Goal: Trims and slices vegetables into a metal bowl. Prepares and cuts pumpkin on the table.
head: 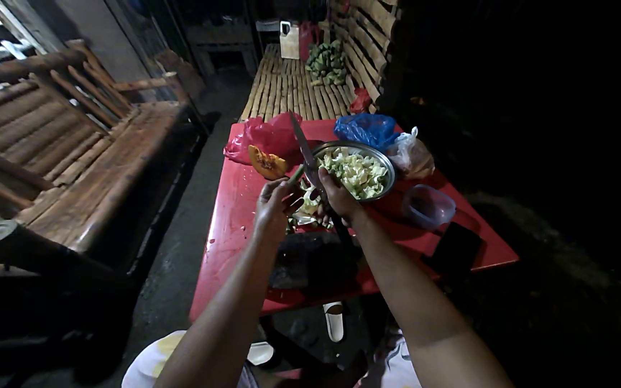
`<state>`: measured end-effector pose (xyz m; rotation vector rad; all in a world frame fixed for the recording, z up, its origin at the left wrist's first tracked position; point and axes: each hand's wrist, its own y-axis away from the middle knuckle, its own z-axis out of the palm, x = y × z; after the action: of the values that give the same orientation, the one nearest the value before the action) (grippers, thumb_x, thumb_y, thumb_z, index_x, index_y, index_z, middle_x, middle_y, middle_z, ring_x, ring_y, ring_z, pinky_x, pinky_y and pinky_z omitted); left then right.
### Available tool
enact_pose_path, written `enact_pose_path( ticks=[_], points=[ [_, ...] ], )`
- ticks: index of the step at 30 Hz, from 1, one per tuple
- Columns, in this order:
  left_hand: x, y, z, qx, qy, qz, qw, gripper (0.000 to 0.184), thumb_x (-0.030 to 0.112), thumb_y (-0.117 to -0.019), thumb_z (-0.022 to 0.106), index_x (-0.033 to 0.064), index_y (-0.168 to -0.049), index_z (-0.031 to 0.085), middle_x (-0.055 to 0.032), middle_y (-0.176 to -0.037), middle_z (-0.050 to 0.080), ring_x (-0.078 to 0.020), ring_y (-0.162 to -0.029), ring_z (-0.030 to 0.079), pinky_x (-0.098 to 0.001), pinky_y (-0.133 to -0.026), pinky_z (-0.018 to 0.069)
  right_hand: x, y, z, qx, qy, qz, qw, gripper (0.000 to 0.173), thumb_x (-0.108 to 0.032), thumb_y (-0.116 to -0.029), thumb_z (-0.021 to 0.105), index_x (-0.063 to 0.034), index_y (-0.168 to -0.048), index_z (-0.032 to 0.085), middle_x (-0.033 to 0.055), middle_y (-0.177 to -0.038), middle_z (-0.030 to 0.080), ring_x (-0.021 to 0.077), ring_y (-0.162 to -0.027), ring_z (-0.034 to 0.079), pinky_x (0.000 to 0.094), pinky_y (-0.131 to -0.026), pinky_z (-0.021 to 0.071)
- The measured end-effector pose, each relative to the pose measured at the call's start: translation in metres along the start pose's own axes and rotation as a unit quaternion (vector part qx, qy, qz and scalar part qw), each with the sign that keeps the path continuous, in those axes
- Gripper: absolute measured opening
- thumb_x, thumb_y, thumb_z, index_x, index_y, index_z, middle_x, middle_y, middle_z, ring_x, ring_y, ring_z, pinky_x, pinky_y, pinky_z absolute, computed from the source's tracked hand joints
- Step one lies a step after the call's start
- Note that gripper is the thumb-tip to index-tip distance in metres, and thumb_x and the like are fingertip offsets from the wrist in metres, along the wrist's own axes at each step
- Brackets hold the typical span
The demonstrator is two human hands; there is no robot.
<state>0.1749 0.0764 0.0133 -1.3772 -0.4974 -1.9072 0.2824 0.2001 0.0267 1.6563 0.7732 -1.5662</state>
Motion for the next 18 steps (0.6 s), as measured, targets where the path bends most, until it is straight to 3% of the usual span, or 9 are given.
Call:
enact_pose_path(
  ticks=[3, 6, 10, 13, 16, 18],
  points=[
    [-0.009, 0.003, 0.012, -0.014, 0.026, -0.003, 1.0, 0.021, 0.017, -0.1075, 0.052, 0.0056, -0.124, 0.058, -0.0108, -0.111, 0.069, -0.019, -0.095, 0.071, -0.0354, -0.085, 0.0601, 0.003, 0.0, -0.001, 0.001, -0.018, -0.046, 0.999, 0.055, -0.059, -0.1086, 0.028, -0.0214, -0.145, 0.044, 0.0037, -0.083, 0.059, 0.0102, -0.047, 0.046, 0.0242, -0.042, 0.0439],
    [-0.008, 0.002, 0.024, -0.021, 0.009, -0.022, 0.999, 0.018, 0.014, -0.1049, 0.056, 0.0054, -0.121, 0.058, -0.0112, -0.11, 0.069, -0.0193, -0.095, 0.071, -0.0356, -0.084, 0.0598, 0.007, -0.002, -0.006, 0.022, 0.0, -0.086, 0.996, 0.046, -0.055, -0.1093, 0.033, -0.0185, -0.128, 0.053, 0.0016, -0.073, 0.05, 0.0095, -0.046, 0.043, 0.0242, -0.04, 0.0411],
    [0.003, -0.001, 0.036, -0.046, -0.078, -0.035, 0.995, 0.02, 0.009, -0.1047, 0.056, 0.0054, -0.124, 0.057, -0.0091, -0.106, 0.069, -0.016, -0.089, 0.069, -0.031, -0.076, 0.0584, 0.006, 0.001, -0.013, 0.027, 0.0, -0.105, 0.994, 0.044, -0.053, -0.1098, 0.034, -0.0165, -0.119, 0.056, 0.0019, -0.075, 0.051, 0.0075, -0.044, 0.041, 0.0222, -0.039, 0.0402],
    [0.006, -0.009, 0.039, -0.104, -0.131, -0.021, 0.986, 0.036, 0.01, -0.1063, 0.052, 0.0094, -0.143, 0.052, -0.0088, -0.108, 0.067, -0.0155, -0.086, 0.068, -0.0319, -0.073, 0.0581, 0.002, 0.002, -0.016, 0.03, 0.021, -0.117, 0.992, 0.044, -0.046, -0.1114, 0.036, -0.0154, -0.139, 0.051, 0.0049, -0.087, 0.057, 0.0098, -0.05, 0.046, 0.0262, -0.045, 0.0442],
    [0.008, -0.013, 0.045, -0.129, -0.155, -0.014, 0.979, 0.042, 0.01, -0.1078, 0.05, 0.0115, -0.149, 0.047, -0.0089, -0.108, 0.066, -0.0134, -0.085, 0.067, -0.0302, -0.073, 0.0578, 0.006, 0.003, -0.021, 0.034, 0.064, -0.137, 0.988, 0.051, -0.047, -0.1106, 0.037, -0.0226, -0.155, 0.041, 0.0093, -0.107, 0.062, 0.0119, -0.052, 0.047, 0.0283, -0.046, 0.0448],
    [0.009, -0.015, 0.049, -0.129, -0.166, 0.0, 0.978, 0.043, 0.009, -0.1079, 0.049, 0.0096, -0.151, 0.045, -0.0097, -0.112, 0.065, -0.0131, -0.086, 0.067, -0.0303, -0.074, 0.0579, 0.007, 0.006, -0.023, 0.048, 0.096, -0.144, 0.984, 0.056, -0.051, -0.1095, 0.039, -0.0271, -0.16, 0.035, 0.0112, -0.109, 0.063, 0.0128, -0.05, 0.046, 0.029, -0.043, 0.043]
  ],
)
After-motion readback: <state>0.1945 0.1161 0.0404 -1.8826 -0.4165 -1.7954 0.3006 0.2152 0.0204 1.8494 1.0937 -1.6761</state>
